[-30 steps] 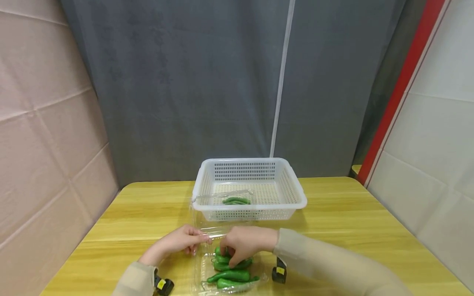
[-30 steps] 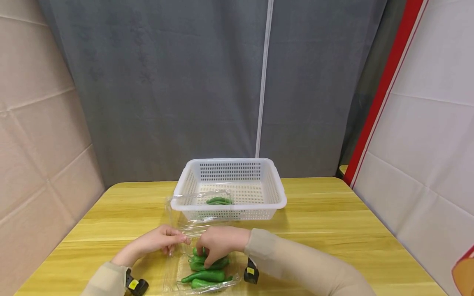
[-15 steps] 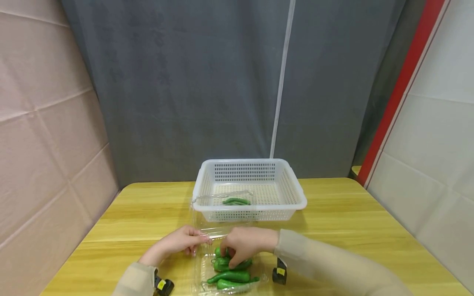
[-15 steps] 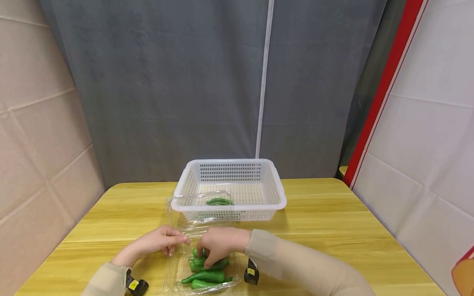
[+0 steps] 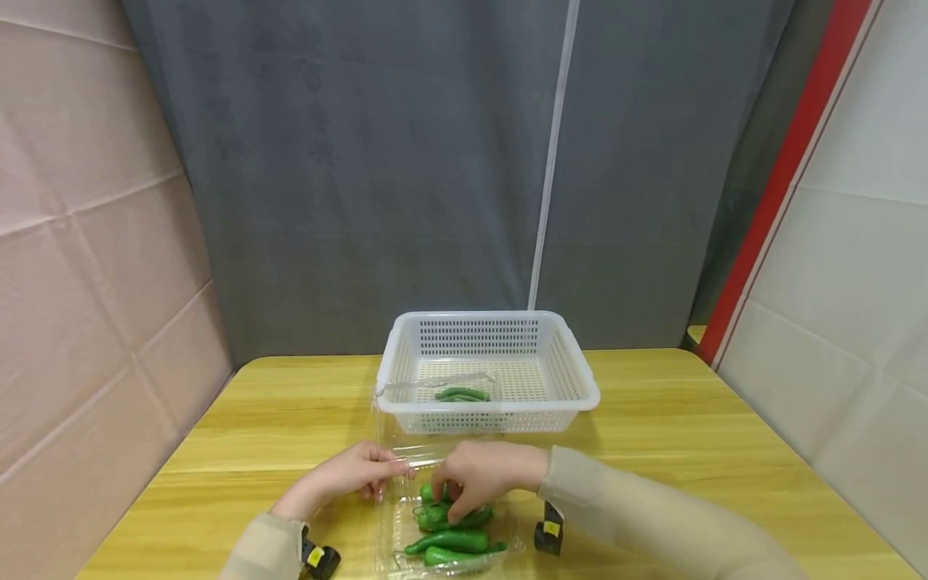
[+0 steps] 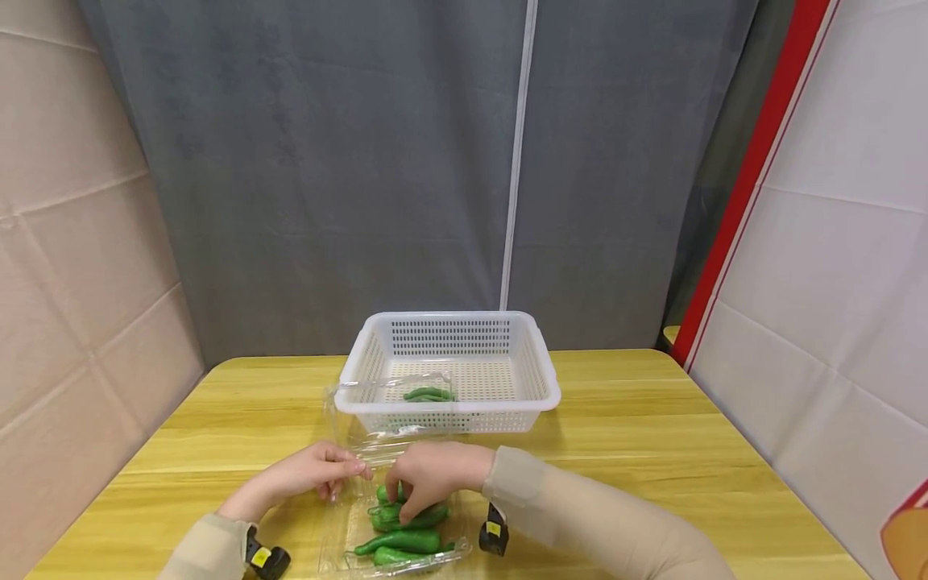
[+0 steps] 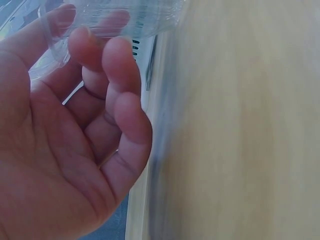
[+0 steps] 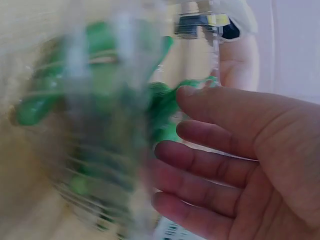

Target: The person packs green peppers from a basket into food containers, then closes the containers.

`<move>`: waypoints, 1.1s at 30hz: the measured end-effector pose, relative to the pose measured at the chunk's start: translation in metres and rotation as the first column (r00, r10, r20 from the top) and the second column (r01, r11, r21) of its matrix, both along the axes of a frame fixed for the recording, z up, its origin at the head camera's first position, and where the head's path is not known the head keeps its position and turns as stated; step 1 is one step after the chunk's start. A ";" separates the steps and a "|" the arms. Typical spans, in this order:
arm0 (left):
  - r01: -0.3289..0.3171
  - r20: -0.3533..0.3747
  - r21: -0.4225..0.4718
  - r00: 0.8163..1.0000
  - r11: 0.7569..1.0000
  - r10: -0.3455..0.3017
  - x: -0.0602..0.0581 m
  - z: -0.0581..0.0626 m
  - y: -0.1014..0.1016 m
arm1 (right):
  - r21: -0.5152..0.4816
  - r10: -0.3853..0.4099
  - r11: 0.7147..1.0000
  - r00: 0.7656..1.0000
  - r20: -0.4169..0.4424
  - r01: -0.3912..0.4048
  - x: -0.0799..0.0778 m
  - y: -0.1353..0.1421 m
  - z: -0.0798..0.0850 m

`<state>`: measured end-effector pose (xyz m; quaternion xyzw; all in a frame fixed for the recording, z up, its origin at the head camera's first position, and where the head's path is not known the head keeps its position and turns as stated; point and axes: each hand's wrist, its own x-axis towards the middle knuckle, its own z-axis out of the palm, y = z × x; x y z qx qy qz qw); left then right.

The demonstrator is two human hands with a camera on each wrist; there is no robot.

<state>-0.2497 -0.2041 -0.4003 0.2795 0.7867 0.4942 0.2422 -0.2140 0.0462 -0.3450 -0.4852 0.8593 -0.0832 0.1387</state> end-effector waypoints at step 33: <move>-0.003 -0.027 0.001 1.000 1.000 0.003 0.003 -0.001 0.000 | -0.281 -0.322 0.910 0.947 -0.015 0.305 -0.060 0.115 0.109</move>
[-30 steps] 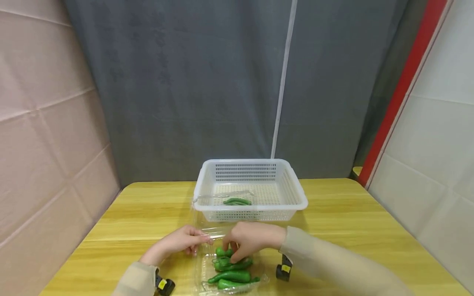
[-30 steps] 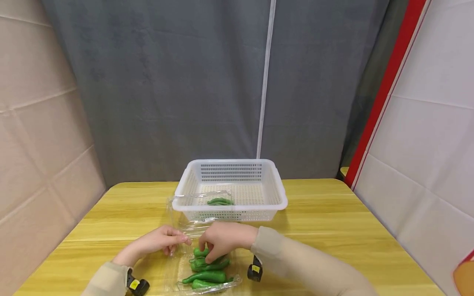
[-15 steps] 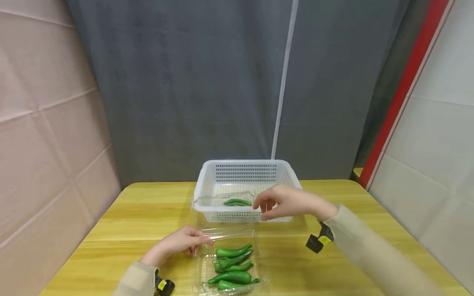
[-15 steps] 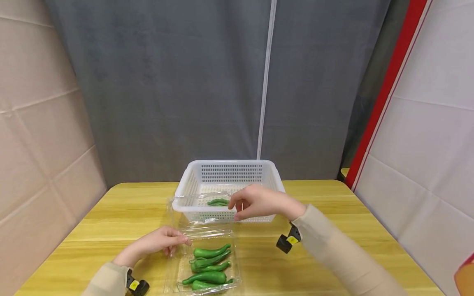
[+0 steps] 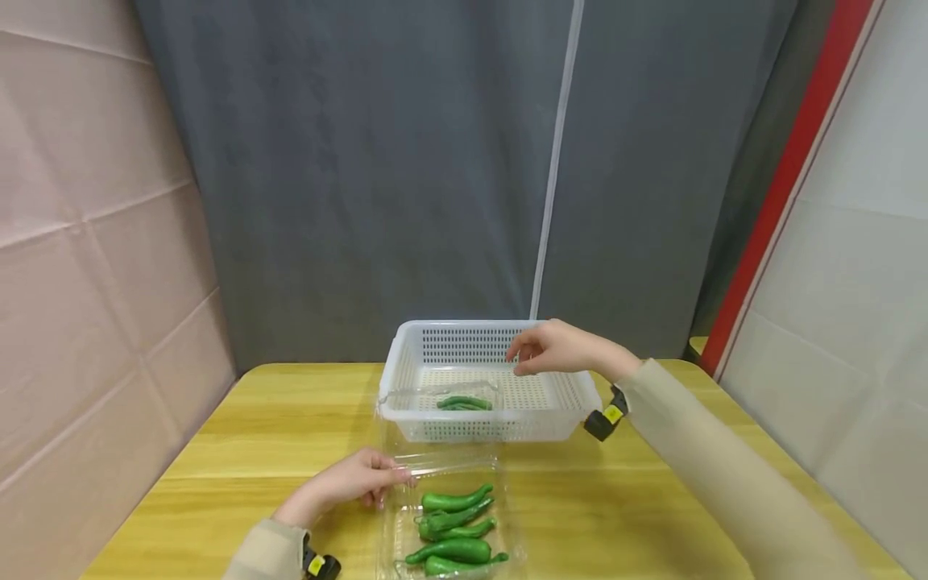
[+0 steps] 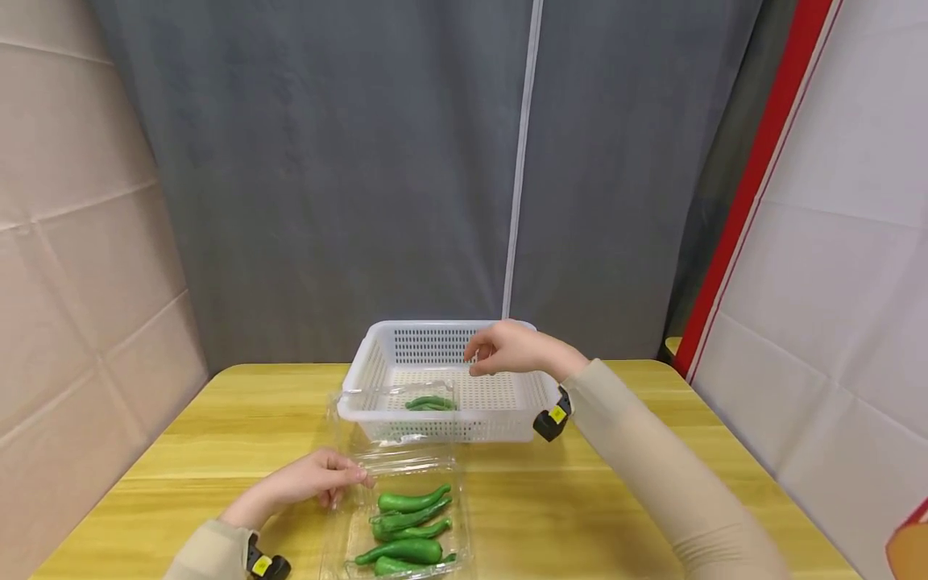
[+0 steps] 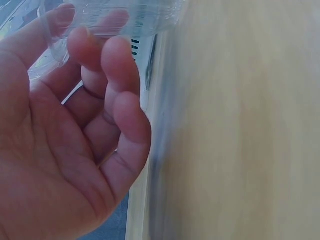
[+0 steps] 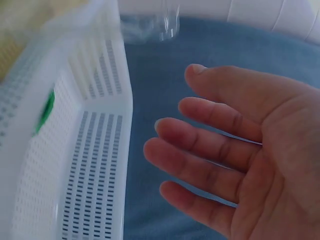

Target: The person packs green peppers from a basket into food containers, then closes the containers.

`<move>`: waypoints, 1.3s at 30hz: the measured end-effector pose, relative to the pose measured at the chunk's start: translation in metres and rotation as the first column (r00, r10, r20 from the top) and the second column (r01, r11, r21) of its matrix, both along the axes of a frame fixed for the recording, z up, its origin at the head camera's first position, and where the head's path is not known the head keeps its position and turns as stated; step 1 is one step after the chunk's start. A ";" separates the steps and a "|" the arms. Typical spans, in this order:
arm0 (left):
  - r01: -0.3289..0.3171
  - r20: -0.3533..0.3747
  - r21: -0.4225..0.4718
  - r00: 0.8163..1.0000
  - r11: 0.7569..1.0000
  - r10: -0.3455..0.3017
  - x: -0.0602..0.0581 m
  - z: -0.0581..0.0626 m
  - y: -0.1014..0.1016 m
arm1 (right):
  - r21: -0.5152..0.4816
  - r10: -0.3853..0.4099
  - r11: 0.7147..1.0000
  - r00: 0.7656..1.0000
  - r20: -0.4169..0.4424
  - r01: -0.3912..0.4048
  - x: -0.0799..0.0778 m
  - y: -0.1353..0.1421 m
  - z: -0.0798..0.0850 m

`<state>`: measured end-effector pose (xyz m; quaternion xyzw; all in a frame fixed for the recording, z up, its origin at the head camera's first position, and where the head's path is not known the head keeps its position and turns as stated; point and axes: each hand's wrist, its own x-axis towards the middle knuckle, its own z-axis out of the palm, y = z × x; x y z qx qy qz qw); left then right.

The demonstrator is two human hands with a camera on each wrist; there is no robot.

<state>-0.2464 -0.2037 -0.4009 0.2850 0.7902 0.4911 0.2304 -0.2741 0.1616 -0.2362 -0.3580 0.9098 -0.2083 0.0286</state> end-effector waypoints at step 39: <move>-0.032 -0.028 0.019 0.999 0.999 0.033 0.007 -0.002 0.011 | 0.161 -0.095 0.985 0.980 0.174 0.067 -0.127 -0.080 -0.060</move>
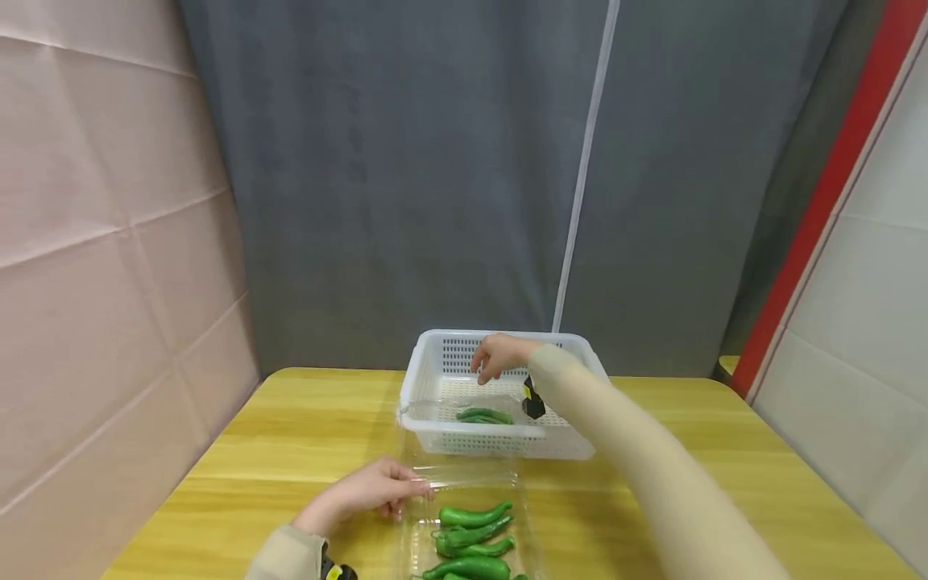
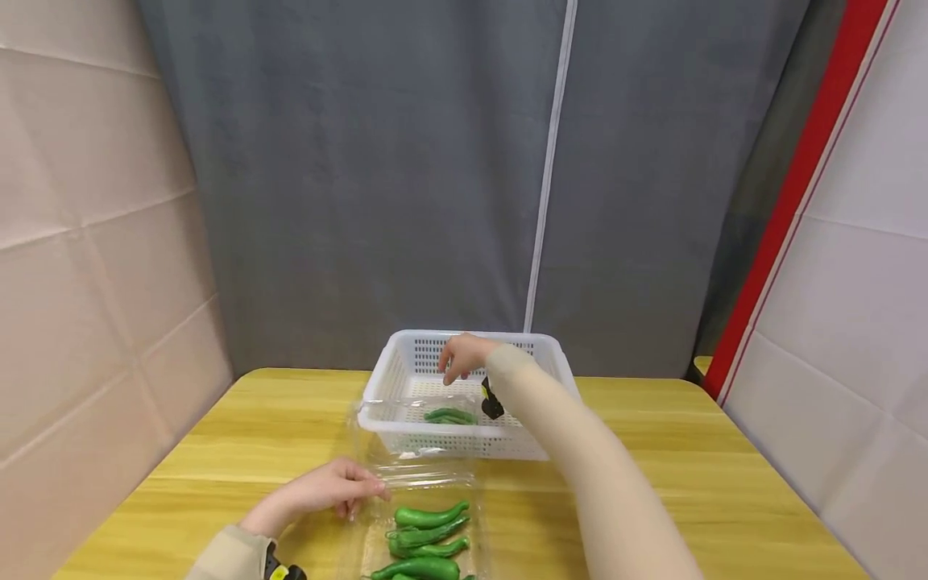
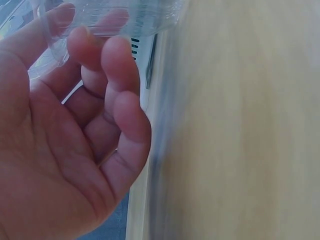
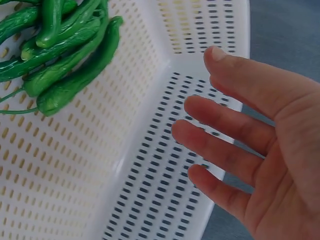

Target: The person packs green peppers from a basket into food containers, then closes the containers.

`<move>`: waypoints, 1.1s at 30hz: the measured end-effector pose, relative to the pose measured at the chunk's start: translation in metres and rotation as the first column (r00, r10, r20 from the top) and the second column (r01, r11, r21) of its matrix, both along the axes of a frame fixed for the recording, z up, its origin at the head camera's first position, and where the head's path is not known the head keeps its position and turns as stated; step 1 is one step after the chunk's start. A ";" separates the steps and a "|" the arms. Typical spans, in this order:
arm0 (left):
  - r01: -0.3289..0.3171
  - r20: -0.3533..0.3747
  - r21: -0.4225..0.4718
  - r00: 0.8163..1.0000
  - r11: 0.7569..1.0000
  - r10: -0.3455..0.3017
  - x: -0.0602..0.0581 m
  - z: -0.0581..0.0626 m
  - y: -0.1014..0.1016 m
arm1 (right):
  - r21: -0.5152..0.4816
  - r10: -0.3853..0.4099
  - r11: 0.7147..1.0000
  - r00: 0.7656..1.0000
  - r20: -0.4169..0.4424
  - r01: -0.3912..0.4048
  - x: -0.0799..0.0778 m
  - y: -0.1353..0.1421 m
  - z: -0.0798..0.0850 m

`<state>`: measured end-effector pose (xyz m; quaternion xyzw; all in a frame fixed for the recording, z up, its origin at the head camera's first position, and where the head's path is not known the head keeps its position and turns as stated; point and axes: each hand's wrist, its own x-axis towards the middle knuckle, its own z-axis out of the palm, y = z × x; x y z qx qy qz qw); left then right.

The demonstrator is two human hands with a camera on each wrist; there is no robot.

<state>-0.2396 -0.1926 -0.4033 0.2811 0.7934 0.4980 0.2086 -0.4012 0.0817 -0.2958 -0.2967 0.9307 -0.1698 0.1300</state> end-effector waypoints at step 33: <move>-0.007 0.008 -0.008 1.000 1.000 0.007 0.011 0.001 0.004 | 0.247 -0.011 0.969 1.000 -0.018 0.015 0.010 -0.007 -0.029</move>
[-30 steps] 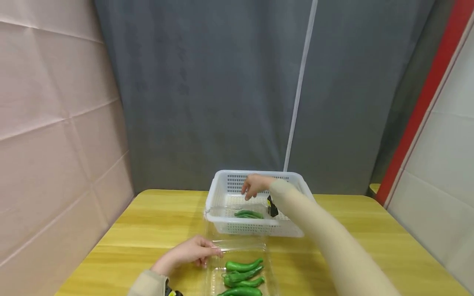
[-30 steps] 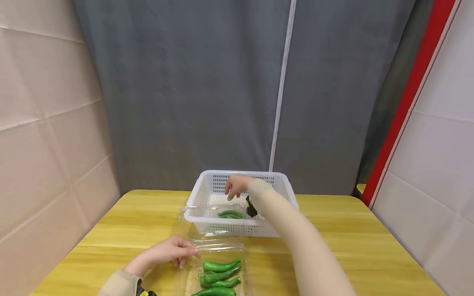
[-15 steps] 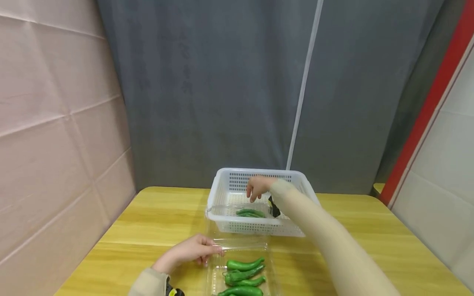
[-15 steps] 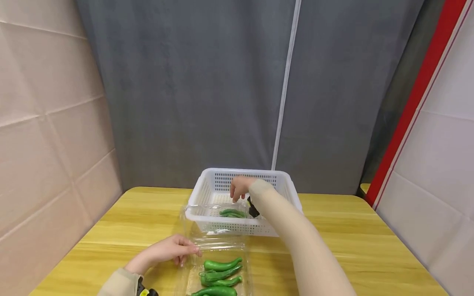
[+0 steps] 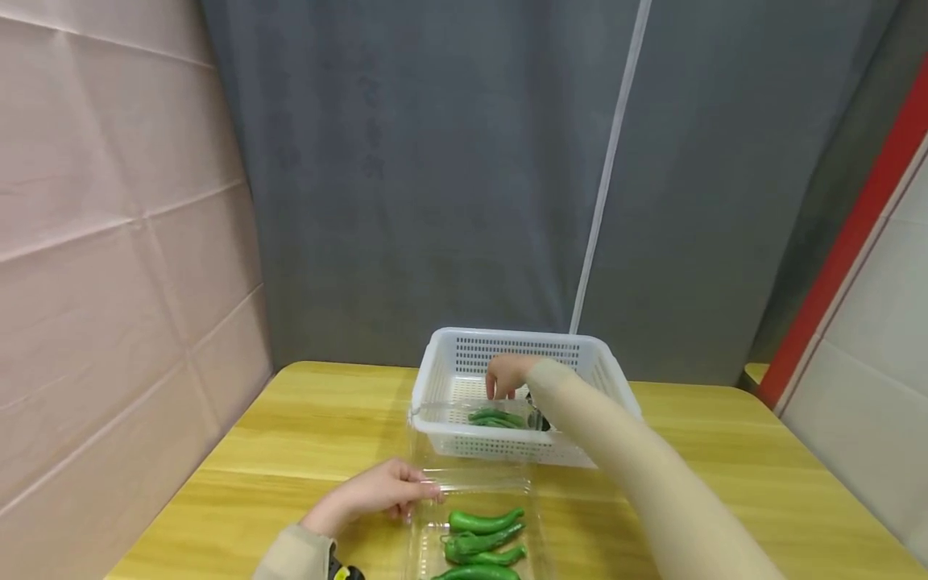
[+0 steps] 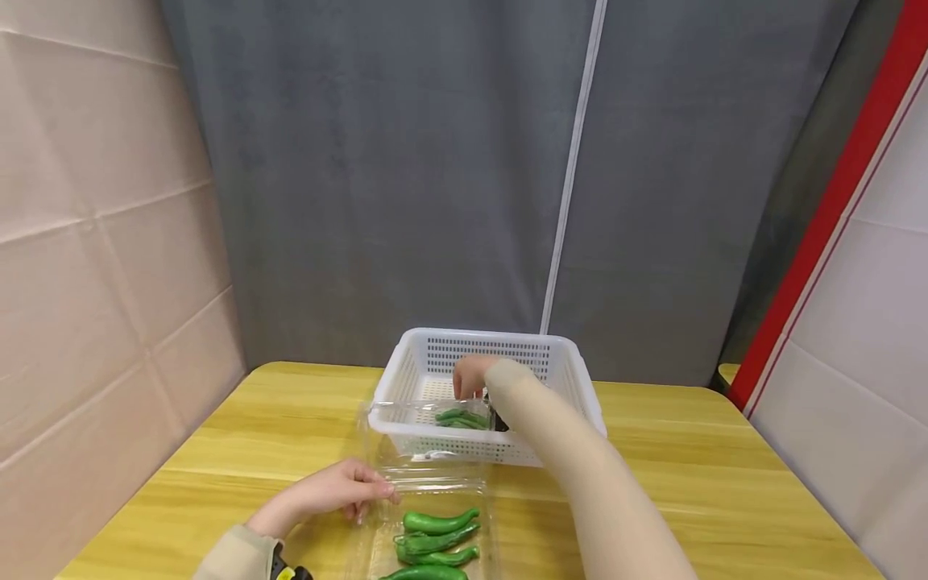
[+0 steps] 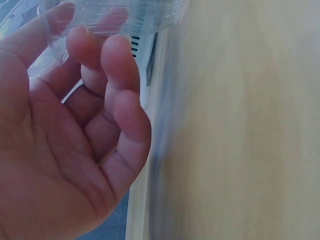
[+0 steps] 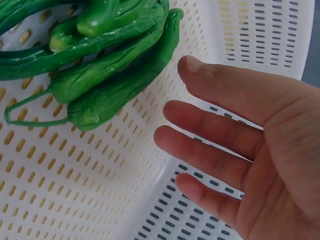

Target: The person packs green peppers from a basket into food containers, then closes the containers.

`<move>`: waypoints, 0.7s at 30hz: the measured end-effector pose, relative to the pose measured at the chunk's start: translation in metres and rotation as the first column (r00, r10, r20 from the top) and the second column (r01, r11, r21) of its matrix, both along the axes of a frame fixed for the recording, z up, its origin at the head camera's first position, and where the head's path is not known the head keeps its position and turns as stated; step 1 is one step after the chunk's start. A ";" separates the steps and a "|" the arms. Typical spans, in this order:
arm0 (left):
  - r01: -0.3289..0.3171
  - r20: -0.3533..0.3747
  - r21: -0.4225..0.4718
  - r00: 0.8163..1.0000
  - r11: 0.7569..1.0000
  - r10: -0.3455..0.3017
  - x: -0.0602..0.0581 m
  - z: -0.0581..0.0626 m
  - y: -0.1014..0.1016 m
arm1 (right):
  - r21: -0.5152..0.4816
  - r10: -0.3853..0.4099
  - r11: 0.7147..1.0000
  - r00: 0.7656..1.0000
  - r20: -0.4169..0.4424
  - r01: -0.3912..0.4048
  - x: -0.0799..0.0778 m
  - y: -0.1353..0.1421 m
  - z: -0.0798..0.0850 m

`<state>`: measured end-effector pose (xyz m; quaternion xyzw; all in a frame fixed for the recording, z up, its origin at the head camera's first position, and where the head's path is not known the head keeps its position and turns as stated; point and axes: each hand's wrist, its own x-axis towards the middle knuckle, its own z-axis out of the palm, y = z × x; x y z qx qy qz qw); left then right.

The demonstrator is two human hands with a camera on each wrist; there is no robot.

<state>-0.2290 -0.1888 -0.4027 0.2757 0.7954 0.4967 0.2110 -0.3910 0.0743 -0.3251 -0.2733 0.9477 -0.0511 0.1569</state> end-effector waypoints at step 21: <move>-0.013 0.019 0.001 1.000 1.000 0.013 0.009 0.004 0.002 | -0.036 -0.105 0.993 0.983 0.149 0.111 0.008 -0.009 -0.014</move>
